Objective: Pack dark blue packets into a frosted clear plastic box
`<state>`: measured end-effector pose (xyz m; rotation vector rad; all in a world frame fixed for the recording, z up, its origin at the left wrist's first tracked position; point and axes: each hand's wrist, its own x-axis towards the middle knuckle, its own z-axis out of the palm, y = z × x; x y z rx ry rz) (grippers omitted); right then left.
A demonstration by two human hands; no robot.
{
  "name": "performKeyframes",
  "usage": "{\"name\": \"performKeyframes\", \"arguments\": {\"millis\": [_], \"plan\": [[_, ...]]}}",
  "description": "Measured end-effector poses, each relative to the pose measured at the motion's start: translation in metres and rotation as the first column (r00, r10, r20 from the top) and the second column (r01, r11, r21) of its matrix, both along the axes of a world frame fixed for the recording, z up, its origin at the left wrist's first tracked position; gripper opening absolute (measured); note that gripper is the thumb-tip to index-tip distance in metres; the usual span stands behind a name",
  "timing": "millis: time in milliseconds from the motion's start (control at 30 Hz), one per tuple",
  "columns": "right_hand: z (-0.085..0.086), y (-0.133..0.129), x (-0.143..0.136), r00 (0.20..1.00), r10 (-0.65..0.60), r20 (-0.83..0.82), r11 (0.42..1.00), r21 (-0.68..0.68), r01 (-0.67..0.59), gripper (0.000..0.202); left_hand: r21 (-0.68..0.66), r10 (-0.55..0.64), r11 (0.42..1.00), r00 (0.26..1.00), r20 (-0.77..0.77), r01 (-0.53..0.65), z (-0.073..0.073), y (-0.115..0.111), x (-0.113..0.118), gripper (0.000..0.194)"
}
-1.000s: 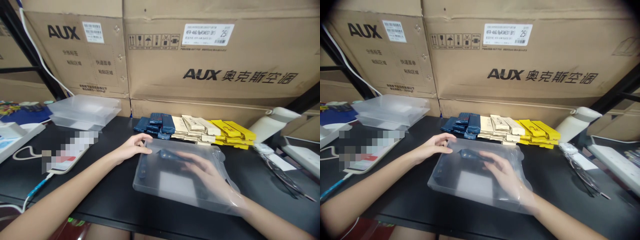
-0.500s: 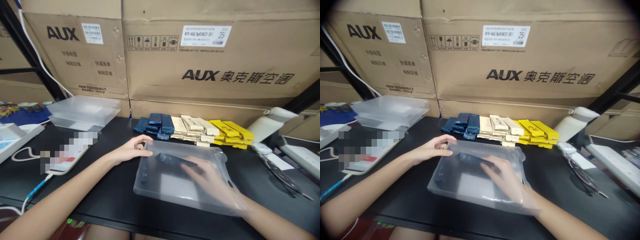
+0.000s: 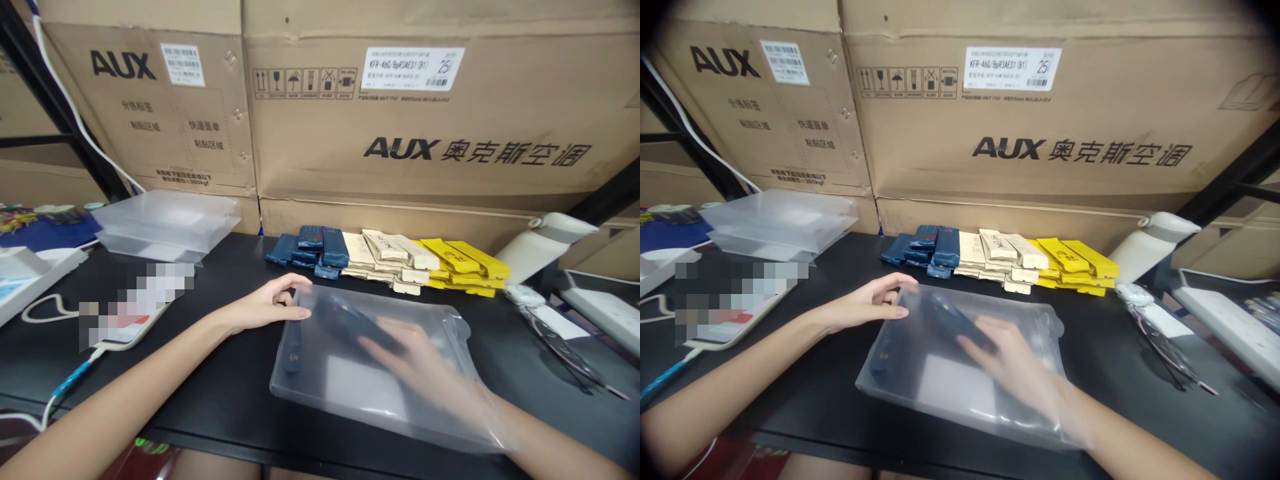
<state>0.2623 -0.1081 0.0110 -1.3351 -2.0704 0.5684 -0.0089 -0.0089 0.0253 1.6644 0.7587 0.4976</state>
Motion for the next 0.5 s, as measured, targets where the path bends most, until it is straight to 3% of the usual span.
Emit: {"name": "performKeyframes", "arguments": {"millis": [300, 500], "plan": [[0.008, -0.006, -0.014, 0.989, 0.150, -0.015, 0.989, -0.004, -0.150, 0.009, 0.044, -0.037, 0.998, 0.997, -0.065, 0.040, -0.006, -0.011, 0.011, 0.058], [0.007, -0.010, -0.008, 0.941, 0.333, 0.065, 0.942, -0.057, -0.329, 0.037, 0.082, -0.026, 0.996, 0.998, -0.065, 0.031, -0.007, -0.013, 0.014, 0.060]]}}
